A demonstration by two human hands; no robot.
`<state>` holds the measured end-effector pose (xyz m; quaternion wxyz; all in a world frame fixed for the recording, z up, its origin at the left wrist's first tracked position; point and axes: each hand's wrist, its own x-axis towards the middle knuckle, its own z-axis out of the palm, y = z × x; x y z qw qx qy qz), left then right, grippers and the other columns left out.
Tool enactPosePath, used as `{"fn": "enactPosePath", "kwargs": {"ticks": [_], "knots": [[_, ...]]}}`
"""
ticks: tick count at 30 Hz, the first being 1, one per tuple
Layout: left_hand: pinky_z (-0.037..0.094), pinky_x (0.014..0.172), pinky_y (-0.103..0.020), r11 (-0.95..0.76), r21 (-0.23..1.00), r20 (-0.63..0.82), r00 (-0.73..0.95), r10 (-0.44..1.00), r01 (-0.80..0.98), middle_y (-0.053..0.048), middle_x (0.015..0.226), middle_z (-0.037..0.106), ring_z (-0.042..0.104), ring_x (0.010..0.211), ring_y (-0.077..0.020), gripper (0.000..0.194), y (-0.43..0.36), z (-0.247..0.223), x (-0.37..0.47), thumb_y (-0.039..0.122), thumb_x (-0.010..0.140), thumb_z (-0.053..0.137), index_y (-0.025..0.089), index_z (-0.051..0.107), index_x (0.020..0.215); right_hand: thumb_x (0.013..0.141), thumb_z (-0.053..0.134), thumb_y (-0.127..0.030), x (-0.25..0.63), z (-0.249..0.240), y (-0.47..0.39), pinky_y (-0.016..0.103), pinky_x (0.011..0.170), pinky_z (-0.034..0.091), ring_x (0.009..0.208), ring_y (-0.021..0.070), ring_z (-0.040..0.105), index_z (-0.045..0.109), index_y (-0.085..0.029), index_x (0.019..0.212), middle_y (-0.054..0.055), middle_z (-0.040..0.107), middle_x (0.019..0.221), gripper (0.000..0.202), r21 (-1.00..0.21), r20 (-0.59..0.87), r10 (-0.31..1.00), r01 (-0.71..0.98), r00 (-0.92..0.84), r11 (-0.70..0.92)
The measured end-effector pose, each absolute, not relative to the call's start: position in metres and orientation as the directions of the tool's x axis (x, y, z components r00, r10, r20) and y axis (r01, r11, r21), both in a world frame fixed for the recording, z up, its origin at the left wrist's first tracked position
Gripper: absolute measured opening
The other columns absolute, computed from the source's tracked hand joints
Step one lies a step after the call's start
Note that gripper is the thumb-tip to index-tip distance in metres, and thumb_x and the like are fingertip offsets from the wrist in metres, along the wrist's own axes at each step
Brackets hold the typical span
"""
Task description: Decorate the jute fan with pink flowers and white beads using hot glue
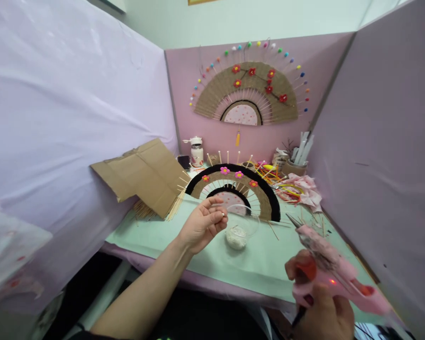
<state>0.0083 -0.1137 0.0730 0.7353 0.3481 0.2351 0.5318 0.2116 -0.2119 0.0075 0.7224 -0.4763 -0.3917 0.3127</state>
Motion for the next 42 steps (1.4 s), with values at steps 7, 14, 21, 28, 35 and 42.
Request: {"fn": "enactPosePath", "kwargs": {"ticks": [7,14,21,28,35,42], "knots": [[0.048,0.063,-0.018,0.207,0.702,0.006,0.296,0.955,-0.682,0.003,0.076,0.063,0.06,0.065,-0.0063,0.046,-0.124,0.068,-0.008,0.016,0.062,0.085,0.019,0.059,0.101,0.088,0.051,-0.057,0.158,0.041,-0.233,0.026,0.04,0.018,0.044,0.0096,0.031,0.06,-0.021,0.09,0.003,0.052,0.074,0.037,-0.929,0.354,0.888,-0.001,0.293,0.37],[0.051,0.068,-0.021,0.211,0.687,-0.007,0.284,0.959,-0.695,0.003,0.079,0.064,0.064,0.071,-0.008,0.045,-0.127,0.058,-0.027,0.01,0.064,0.081,0.02,0.059,0.102,0.086,0.054,-0.057,0.139,0.022,-0.232,0.03,0.051,0.043,0.061,0.0205,0.054,0.065,-0.023,0.089,0.004,0.058,0.074,0.036,-0.946,0.322,0.914,0.115,0.247,0.302],[0.051,0.071,-0.021,0.211,0.64,0.011,0.284,0.959,-0.739,0.003,0.077,0.065,0.063,0.07,-0.0076,0.044,-0.128,0.051,-0.037,0.007,0.062,0.082,0.018,0.06,0.099,0.086,0.056,-0.058,0.128,0.021,-0.229,0.028,0.047,0.043,0.06,0.0191,0.055,0.067,-0.023,0.09,0.005,0.062,0.077,0.038,-0.948,0.312,0.927,0.138,0.21,0.288],[0.05,0.069,-0.019,0.196,0.617,0.001,0.25,0.968,-0.762,0.002,0.078,0.066,0.062,0.069,-0.0072,0.044,-0.126,0.046,-0.039,0.01,0.062,0.083,0.018,0.061,0.099,0.085,0.055,-0.062,0.121,0.023,-0.23,0.027,0.045,0.041,0.052,0.016,0.05,0.068,-0.022,0.086,0.004,0.062,0.073,0.043,-0.959,0.268,0.932,0.162,0.245,0.233],[0.049,0.067,-0.019,0.185,0.605,-0.02,0.217,0.976,-0.774,0.002,0.077,0.065,0.06,0.068,-0.0066,0.045,-0.125,0.042,-0.034,0.022,0.062,0.086,0.017,0.06,0.099,0.086,0.055,-0.058,0.124,0.024,-0.225,0.032,0.061,0.048,0.067,0.0212,0.057,0.068,-0.023,0.101,0.006,0.062,0.08,0.04,-0.931,0.358,0.919,0.142,0.166,0.336],[0.048,0.064,-0.017,0.179,0.615,-0.021,0.21,0.977,-0.768,0.002,0.072,0.066,0.059,0.062,-0.0053,0.049,-0.126,0.043,-0.031,0.019,0.058,0.089,0.016,0.06,0.097,0.093,0.049,-0.042,0.121,0.025,-0.223,0.032,0.065,0.046,0.073,0.0205,0.055,0.061,-0.023,0.119,0.007,0.057,0.089,0.034,-0.876,0.467,0.881,0.179,0.073,0.449]]}}
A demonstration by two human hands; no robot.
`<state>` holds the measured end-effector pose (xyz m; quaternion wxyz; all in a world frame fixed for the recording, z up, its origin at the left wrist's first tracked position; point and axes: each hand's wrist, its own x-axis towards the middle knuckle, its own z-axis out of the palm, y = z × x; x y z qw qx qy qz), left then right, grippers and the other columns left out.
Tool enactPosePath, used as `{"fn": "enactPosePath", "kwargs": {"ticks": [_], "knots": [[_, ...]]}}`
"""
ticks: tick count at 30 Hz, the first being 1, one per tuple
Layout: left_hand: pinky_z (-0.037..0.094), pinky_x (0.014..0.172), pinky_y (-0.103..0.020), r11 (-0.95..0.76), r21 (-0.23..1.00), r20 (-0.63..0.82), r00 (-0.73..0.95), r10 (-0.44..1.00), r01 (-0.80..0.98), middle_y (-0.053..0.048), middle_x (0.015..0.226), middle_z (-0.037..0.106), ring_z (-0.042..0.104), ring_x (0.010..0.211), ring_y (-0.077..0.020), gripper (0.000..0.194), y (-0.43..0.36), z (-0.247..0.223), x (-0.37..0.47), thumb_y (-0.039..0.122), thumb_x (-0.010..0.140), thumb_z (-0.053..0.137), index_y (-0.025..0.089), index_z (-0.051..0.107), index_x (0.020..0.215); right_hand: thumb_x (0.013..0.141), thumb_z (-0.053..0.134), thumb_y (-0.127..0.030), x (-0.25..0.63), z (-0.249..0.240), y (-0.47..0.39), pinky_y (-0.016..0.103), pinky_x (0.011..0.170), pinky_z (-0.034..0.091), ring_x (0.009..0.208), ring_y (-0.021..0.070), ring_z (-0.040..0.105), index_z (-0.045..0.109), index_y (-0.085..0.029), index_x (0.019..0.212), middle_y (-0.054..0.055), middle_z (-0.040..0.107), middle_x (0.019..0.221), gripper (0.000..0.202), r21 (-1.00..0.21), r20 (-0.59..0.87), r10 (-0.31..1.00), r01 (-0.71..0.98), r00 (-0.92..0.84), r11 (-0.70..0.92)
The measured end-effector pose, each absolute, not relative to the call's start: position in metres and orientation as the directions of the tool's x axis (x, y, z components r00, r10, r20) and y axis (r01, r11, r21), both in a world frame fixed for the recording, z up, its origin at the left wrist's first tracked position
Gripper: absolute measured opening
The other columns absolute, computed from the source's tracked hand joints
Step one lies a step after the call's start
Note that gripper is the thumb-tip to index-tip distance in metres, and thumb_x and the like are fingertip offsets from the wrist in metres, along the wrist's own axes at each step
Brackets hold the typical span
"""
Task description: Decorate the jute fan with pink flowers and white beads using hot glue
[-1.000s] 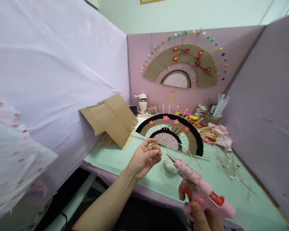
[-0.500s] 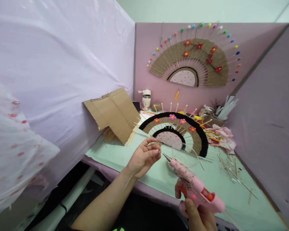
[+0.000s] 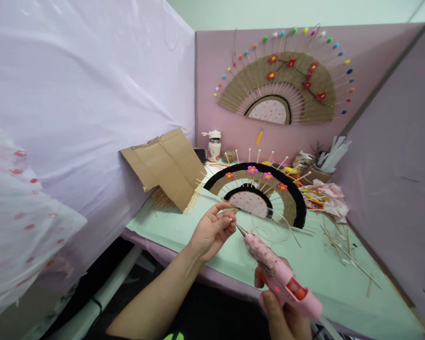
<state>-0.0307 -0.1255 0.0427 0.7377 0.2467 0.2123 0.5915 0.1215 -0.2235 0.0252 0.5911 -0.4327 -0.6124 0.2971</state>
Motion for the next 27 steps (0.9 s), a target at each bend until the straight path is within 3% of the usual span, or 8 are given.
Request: {"fn": "enactPosePath", "kwargs": {"ticks": [3,11,27], "knots": [[0.047,0.063,-0.017,0.148,0.65,-0.001,0.194,0.981,-0.745,0.002,0.071,0.067,0.059,0.062,-0.0062,0.049,-0.126,0.041,-0.031,0.02,0.059,0.088,0.016,0.06,0.099,0.094,0.047,-0.036,0.12,0.022,-0.224,0.032,0.067,0.045,0.075,0.0194,0.054,0.057,-0.022,0.126,0.008,0.057,0.099,0.036,-0.855,0.494,0.867,0.213,0.055,0.474],[0.047,0.065,-0.022,0.036,0.728,0.045,0.1,0.994,-0.685,0.002,0.067,0.068,0.061,0.063,-0.0099,0.051,-0.127,0.043,-0.033,0.023,0.056,0.088,0.018,0.059,0.098,0.094,0.048,-0.029,0.126,0.012,-0.218,0.032,0.067,0.045,0.073,0.0178,0.054,0.054,-0.024,0.13,0.007,0.056,0.098,0.037,-0.768,0.594,0.804,0.269,-0.04,0.581],[0.046,0.067,-0.024,-0.008,0.74,0.075,0.07,0.995,-0.672,0.0,0.066,0.071,0.063,0.062,-0.0114,0.052,-0.129,0.047,-0.03,0.021,0.056,0.089,0.016,0.06,0.1,0.095,0.045,-0.03,0.129,0.018,-0.214,0.035,0.073,0.047,0.078,0.0214,0.055,0.048,-0.025,0.14,0.007,0.055,0.094,0.045,-0.737,0.607,0.788,0.301,-0.1,0.606]]}}
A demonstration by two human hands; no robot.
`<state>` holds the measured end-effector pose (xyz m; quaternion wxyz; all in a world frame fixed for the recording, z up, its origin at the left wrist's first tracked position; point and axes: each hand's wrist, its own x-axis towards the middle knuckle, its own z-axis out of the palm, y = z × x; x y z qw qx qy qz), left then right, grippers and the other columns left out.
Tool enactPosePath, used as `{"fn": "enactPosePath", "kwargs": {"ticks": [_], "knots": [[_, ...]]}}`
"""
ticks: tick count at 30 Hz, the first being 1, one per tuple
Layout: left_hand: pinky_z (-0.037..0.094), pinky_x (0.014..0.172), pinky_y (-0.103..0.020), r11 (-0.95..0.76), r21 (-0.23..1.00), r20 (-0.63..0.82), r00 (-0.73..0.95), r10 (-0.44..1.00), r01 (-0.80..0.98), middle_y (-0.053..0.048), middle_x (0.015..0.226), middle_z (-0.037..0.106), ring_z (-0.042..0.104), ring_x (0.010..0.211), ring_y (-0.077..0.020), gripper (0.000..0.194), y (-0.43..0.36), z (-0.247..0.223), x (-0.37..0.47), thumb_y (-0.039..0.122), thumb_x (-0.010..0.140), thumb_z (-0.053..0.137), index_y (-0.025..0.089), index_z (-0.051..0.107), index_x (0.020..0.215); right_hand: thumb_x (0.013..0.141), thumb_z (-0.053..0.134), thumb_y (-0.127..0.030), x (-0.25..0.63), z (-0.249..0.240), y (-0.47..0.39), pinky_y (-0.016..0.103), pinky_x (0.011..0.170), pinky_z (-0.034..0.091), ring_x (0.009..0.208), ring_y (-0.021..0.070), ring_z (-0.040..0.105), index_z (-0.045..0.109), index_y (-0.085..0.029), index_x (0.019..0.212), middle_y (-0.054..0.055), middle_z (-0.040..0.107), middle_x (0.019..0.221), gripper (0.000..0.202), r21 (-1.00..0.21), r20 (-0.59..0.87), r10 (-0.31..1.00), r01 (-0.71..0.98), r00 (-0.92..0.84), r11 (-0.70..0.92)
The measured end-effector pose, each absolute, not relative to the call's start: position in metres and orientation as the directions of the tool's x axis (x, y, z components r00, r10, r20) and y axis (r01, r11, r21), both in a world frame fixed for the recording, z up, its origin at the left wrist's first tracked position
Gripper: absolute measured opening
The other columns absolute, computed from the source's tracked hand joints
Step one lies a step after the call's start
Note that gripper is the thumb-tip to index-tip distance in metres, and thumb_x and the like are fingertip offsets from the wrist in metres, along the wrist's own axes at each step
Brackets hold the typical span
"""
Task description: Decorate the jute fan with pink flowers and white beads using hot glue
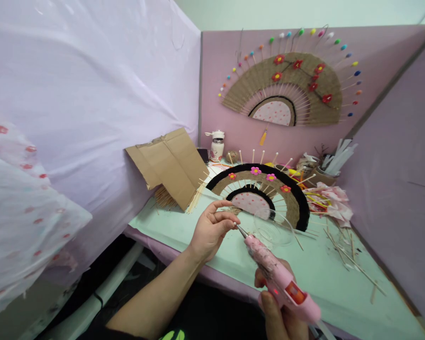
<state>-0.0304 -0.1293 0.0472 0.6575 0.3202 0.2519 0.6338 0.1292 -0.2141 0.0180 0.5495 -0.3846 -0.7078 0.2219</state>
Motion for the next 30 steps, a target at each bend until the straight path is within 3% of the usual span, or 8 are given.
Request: {"fn": "enactPosePath", "kwargs": {"ticks": [30], "knots": [[0.045,0.064,-0.02,-0.009,0.732,0.087,0.081,0.993,-0.681,0.0,0.066,0.072,0.063,0.059,-0.0091,0.05,-0.1299,0.0464,-0.0319,0.021,0.056,0.089,0.016,0.061,0.098,0.097,0.043,-0.031,0.1287,0.0205,-0.2124,0.036,0.073,0.047,0.079,0.023,0.054,0.048,-0.023,0.141,0.007,0.054,0.088,0.045,-0.691,0.632,0.765,0.357,-0.122,0.628]]}}
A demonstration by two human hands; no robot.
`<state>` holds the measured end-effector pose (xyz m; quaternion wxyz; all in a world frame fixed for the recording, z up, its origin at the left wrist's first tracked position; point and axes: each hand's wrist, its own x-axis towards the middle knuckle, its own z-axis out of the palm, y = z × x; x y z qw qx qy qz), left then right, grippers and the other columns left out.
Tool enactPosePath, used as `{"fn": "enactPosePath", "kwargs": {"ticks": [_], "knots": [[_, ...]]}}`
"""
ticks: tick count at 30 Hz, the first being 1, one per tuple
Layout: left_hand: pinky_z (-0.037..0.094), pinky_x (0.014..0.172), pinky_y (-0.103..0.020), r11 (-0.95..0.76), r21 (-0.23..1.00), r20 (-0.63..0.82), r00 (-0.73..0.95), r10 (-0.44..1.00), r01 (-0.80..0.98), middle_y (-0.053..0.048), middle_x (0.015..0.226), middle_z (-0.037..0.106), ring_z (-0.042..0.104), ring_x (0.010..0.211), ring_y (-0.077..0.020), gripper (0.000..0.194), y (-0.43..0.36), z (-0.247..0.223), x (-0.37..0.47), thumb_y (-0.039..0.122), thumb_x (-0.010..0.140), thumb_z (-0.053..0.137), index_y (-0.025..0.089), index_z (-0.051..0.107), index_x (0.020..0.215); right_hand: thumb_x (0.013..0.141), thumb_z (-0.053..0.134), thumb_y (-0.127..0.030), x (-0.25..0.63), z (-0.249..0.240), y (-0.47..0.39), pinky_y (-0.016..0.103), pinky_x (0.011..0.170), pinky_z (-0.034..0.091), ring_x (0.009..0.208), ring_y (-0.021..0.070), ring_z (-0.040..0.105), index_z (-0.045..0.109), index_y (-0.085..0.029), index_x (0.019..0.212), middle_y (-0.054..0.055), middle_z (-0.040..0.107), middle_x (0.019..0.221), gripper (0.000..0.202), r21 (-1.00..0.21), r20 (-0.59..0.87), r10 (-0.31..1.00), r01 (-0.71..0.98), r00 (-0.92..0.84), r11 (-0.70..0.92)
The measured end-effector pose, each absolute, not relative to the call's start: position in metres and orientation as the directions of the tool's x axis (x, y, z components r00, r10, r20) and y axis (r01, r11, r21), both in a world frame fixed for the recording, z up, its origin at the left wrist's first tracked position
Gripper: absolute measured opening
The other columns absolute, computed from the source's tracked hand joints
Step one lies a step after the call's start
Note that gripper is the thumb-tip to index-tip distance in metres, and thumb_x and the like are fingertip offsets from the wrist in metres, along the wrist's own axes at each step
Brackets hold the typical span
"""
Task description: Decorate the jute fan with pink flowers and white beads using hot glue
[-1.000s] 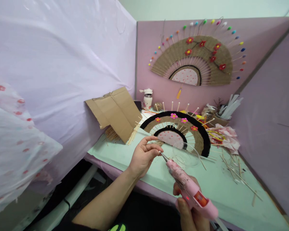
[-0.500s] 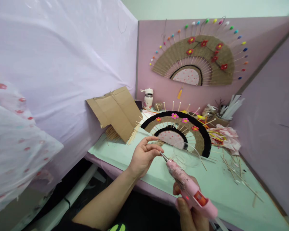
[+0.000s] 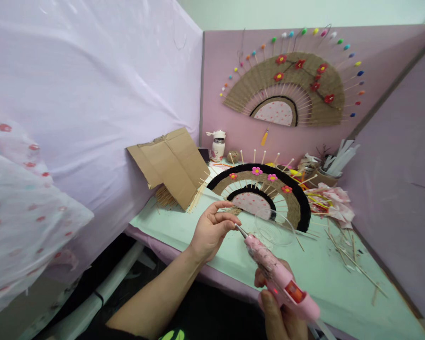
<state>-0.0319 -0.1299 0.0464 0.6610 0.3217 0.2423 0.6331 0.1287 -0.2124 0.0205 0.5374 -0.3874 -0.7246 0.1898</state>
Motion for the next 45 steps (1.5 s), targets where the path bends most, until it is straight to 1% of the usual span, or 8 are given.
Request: {"fn": "enactPosePath", "kwargs": {"ticks": [3,8,15,23,29,34,39,45], "knots": [[0.045,0.064,-0.021,-0.011,0.732,0.092,0.082,0.992,-0.681,0.0,0.067,0.072,0.063,0.059,-0.009,0.05,-0.1302,0.0466,-0.0318,0.02,0.057,0.088,0.016,0.061,0.098,0.097,0.043,-0.031,0.1279,0.0219,-0.2123,0.036,0.073,0.047,0.077,0.0222,0.055,0.048,-0.024,0.141,0.007,0.056,0.091,0.045,-0.693,0.63,0.767,0.359,-0.119,0.625],[0.045,0.064,-0.021,-0.009,0.735,0.084,0.078,0.993,-0.678,0.0,0.066,0.072,0.062,0.058,-0.0092,0.05,-0.1308,0.0468,-0.0313,0.02,0.057,0.088,0.016,0.061,0.098,0.097,0.041,-0.03,0.1279,0.0229,-0.2114,0.036,0.071,0.048,0.078,0.0214,0.054,0.044,-0.025,0.144,0.01,0.057,0.105,0.047,-0.681,0.633,0.759,0.356,-0.155,0.64],[0.044,0.064,-0.022,-0.005,0.735,0.076,0.075,0.994,-0.678,0.0,0.066,0.072,0.062,0.058,-0.0098,0.051,-0.1312,0.0467,-0.0316,0.021,0.056,0.089,0.016,0.061,0.098,0.098,0.039,-0.029,0.1266,0.0244,-0.2111,0.036,0.076,0.048,0.079,0.021,0.054,0.043,-0.024,0.145,0.008,0.057,0.101,0.047,-0.686,0.636,0.757,0.336,-0.151,0.645],[0.044,0.065,-0.023,0.002,0.738,0.068,0.078,0.995,-0.674,0.0,0.066,0.071,0.062,0.058,-0.0104,0.051,-0.1311,0.0481,-0.0314,0.021,0.055,0.089,0.016,0.061,0.098,0.098,0.041,-0.032,0.1275,0.025,-0.2111,0.035,0.071,0.048,0.075,0.0206,0.054,0.047,-0.025,0.141,0.009,0.058,0.102,0.045,-0.68,0.635,0.758,0.361,-0.145,0.638],[0.044,0.064,-0.023,0.002,0.734,0.064,0.073,0.995,-0.679,0.0,0.065,0.072,0.062,0.057,-0.0103,0.051,-0.131,0.0478,-0.0315,0.021,0.054,0.089,0.016,0.061,0.097,0.097,0.041,-0.028,0.1272,0.0226,-0.212,0.036,0.071,0.048,0.075,0.0216,0.053,0.047,-0.025,0.14,0.007,0.054,0.09,0.044,-0.7,0.619,0.773,0.351,-0.136,0.622],[0.044,0.063,-0.022,0.005,0.736,0.059,0.072,0.996,-0.676,0.0,0.065,0.072,0.061,0.057,-0.0097,0.052,-0.132,0.0481,-0.0317,0.022,0.053,0.09,0.016,0.061,0.097,0.097,0.04,-0.029,0.125,0.0252,-0.2116,0.039,0.076,0.049,0.083,0.0251,0.057,0.049,-0.025,0.137,0.01,0.057,0.1,0.04,-0.702,0.623,0.769,0.328,-0.145,0.631],[0.044,0.064,-0.023,0.006,0.737,0.054,0.068,0.996,-0.676,0.0,0.064,0.071,0.061,0.057,-0.0098,0.054,-0.1315,0.0493,-0.0315,0.024,0.052,0.09,0.016,0.061,0.097,0.097,0.042,-0.029,0.126,0.023,-0.211,0.037,0.077,0.048,0.081,0.0226,0.056,0.049,-0.025,0.138,0.007,0.056,0.095,0.042,-0.711,0.623,0.771,0.317,-0.13,0.628],[0.045,0.064,-0.023,0.001,0.734,0.06,0.066,0.996,-0.679,0.0,0.065,0.071,0.062,0.058,-0.0103,0.052,-0.1317,0.0492,-0.0316,0.023,0.054,0.09,0.016,0.061,0.097,0.097,0.044,-0.032,0.1265,0.0229,-0.2111,0.035,0.071,0.048,0.072,0.0207,0.055,0.05,-0.025,0.139,0.007,0.057,0.092,0.044,-0.715,0.624,0.773,0.314,-0.118,0.625]]}}
